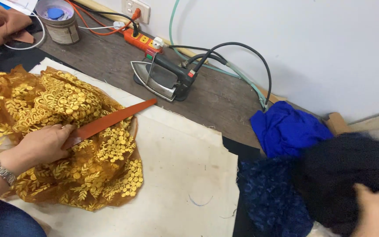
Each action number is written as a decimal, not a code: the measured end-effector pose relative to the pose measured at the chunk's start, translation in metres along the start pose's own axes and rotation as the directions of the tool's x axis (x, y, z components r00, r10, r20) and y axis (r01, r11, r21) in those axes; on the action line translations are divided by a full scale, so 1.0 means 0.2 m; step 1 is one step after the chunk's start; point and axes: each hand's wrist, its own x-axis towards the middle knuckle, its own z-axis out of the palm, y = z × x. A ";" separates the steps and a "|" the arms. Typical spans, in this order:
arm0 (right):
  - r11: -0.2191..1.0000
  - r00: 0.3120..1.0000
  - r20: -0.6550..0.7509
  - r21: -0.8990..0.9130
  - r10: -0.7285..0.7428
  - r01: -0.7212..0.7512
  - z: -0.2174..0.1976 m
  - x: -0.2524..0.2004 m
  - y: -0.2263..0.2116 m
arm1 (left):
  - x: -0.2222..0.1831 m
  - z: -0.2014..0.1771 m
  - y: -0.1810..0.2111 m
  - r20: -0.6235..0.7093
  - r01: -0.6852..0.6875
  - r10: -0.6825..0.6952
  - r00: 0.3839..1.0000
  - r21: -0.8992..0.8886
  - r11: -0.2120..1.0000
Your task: Inspecting and pressing various lace and fabric garment components using a steam iron
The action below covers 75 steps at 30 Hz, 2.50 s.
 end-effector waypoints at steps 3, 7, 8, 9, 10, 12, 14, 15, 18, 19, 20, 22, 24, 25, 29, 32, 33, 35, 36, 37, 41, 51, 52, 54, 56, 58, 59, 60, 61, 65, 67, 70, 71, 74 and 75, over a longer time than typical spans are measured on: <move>0.897 0.872 -0.296 0.093 -0.390 0.432 0.05 -0.62 -0.45 | -0.10 -0.23 0.04 0.194 0.117 -0.118 0.974 0.017 0.993; 0.529 0.732 -0.378 0.514 -0.567 0.675 -0.22 -1.37 -1.10 | -0.13 -0.25 -0.15 -0.010 0.121 -0.123 0.992 -0.126 0.985; 0.393 0.680 -0.380 0.599 -0.627 0.698 -0.19 -1.50 -1.20 | -0.13 -0.24 -0.21 -0.029 0.005 -0.012 1.000 -0.217 0.976; 0.245 0.618 -0.393 0.673 -0.681 0.697 -0.16 -1.62 -1.31 | -0.13 -0.22 -0.28 -0.063 -0.108 0.092 0.994 -0.306 0.946; 0.233 0.611 -0.397 0.675 -0.684 0.700 -0.18 -1.73 -1.38 | -0.18 -0.25 -0.25 -0.065 -0.096 0.080 0.995 -0.307 0.947; 0.222 0.647 -0.190 0.837 -0.739 0.499 -0.21 -1.95 -1.52 | -0.26 -0.30 -0.18 0.125 0.007 0.058 0.991 -0.469 0.883; 0.181 0.615 -0.171 0.866 -0.770 0.467 -0.39 -2.13 -1.66 | -0.32 -0.32 -0.08 0.258 0.064 0.042 0.965 -0.389 0.919; 0.151 0.589 -0.150 0.890 -0.794 0.430 -0.48 -2.21 -1.71 | -0.34 -0.34 -0.02 0.385 0.098 0.026 0.922 -0.298 0.950; 0.062 0.505 -0.190 0.896 -0.842 0.441 -0.54 -2.36 -1.82 | -0.22 -0.01 -0.17 0.219 -0.243 0.328 0.919 -0.341 0.908; 0.062 0.505 -0.190 0.896 -0.842 0.440 -0.54 -2.38 -1.84 | -0.21 0.03 -0.18 0.219 -0.243 0.328 0.919 -0.341 0.908; 0.082 0.497 -0.160 0.899 -0.853 0.431 -0.54 -2.40 -1.85 | -0.21 0.08 -0.18 0.299 -0.207 0.286 0.911 -0.269 0.941; 0.116 0.500 -0.126 0.898 -0.857 0.425 -0.58 -2.40 -1.84 | -0.20 0.09 -0.16 0.370 -0.191 0.252 0.894 -0.193 0.962; 0.144 0.482 -0.092 0.891 -0.871 0.430 -0.64 -2.40 -1.81 | -0.22 0.03 -0.12 0.274 -0.229 0.294 0.916 -0.244 0.942; 0.158 0.495 -0.085 0.890 -0.865 0.429 -0.69 -2.38 -1.79 | -0.21 0.02 -0.12 0.275 -0.246 0.309 0.910 -0.242 0.939; 0.027 0.361 -0.368 0.668 -0.857 0.744 -0.85 -2.35 -1.73 | -0.17 -0.02 -0.07 0.169 -0.333 0.383 0.908 -0.265 0.905; -0.011 0.242 -0.328 0.613 -0.913 0.790 -0.95 -2.37 -1.70 | -0.14 -0.13 0.02 0.174 -0.379 0.439 0.881 -0.295 0.877; -0.045 0.172 -0.261 0.658 -0.950 0.752 -0.99 -2.39 -1.70 | -0.14 -0.18 0.06 0.225 -0.363 0.417 0.881 -0.246 0.899; -0.099 0.091 -0.236 0.684 -0.967 0.723 -1.01 -2.43 -1.65 | -0.16 -0.25 0.18 0.238 -0.421 0.488 0.840 -0.282 0.862; -0.168 -0.008 -0.222 0.709 -0.975 0.685 -1.02 -2.45 -1.64 | -0.18 -0.28 0.24 0.245 -0.459 0.542 0.804 -0.325 0.827; -0.156 0.005 -0.218 0.714 -0.976 0.682 -1.05 -2.45 -1.60 | -0.20 -0.31 0.31 0.252 -0.467 0.549 0.797 -0.319 0.824; 0.167 0.095 0.139 0.881 -0.986 0.442 -0.85 -2.48 -1.38 | -0.23 -0.26 0.54 -0.161 -0.688 0.671 0.723 -0.250 0.681; 0.879 0.898 0.409 0.474 -0.163 -0.056 -0.25 -2.34 -0.43 | -0.28 -0.01 0.59 -0.143 -0.749 0.745 0.652 -0.276 0.602; 0.880 0.899 0.410 0.471 -0.156 -0.063 -0.16 -2.33 -0.33 | -0.26 0.06 0.58 -0.142 -0.754 0.750 0.646 -0.275 0.597; 0.812 0.955 0.198 0.580 -0.222 0.069 0.01 -2.34 -0.12 | -0.23 0.21 0.55 0.196 -0.642 0.709 0.677 -0.314 0.700; 0.789 0.980 0.153 0.614 -0.131 0.010 0.21 -2.29 0.11 | -0.21 0.29 0.54 0.161 -0.713 0.763 0.626 -0.278 0.643; 0.755 0.992 0.116 0.654 -0.040 -0.046 0.38 -2.23 0.30 | -0.20 0.31 0.52 0.134 -0.774 0.808 0.574 -0.235 0.589; 0.634 0.993 0.041 0.767 0.111 -0.102 0.45 -2.19 0.39 | -0.19 0.30 0.53 0.207 -0.752 0.785 0.584 -0.224 0.620; 0.490 0.963 -0.008 0.862 0.270 -0.130 0.51 -2.14 0.48 | -0.18 0.29 0.54 0.278 -0.731 0.757 0.592 -0.210 0.649; 0.489 0.961 -0.010 0.862 0.275 -0.131 0.32 -2.14 0.39 | -0.18 0.29 0.55 0.277 -0.734 0.759 0.589 -0.208 0.646; 0.468 0.941 -0.053 0.876 0.333 -0.116 0.19 -2.22 0.24 | -0.16 0.30 0.55 0.440 -0.655 0.657 0.612 -0.185 0.733; 0.404 0.929 -0.056 0.909 0.365 -0.105 0.27 -2.28 0.22 | -0.16 0.29 0.54 0.517 -0.631 0.611 0.600 -0.164 0.758; 0.723 0.970 0.241 0.669 0.010 -0.174 0.11 -2.34 0.07 | -0.14 0.31 0.52 0.523 -0.597 0.586 0.619 -0.173 0.784; 0.732 0.959 0.240 0.680 -0.152 -0.054 0.04 -2.34 -0.02 | -0.12 0.35 0.50 0.454 -0.636 0.640 0.620 -0.188 0.749; 0.782 0.897 0.319 0.621 -0.307 0.047 -0.10 -2.33 -0.24 | -0.13 0.37 0.50 0.385 -0.675 0.678 0.626 -0.166 0.718; 0.839 0.869 0.397 0.543 -0.295 0.037 -0.14 -2.30 -0.30 | -0.13 0.36 0.51 0.381 -0.678 0.670 0.637 -0.137 0.723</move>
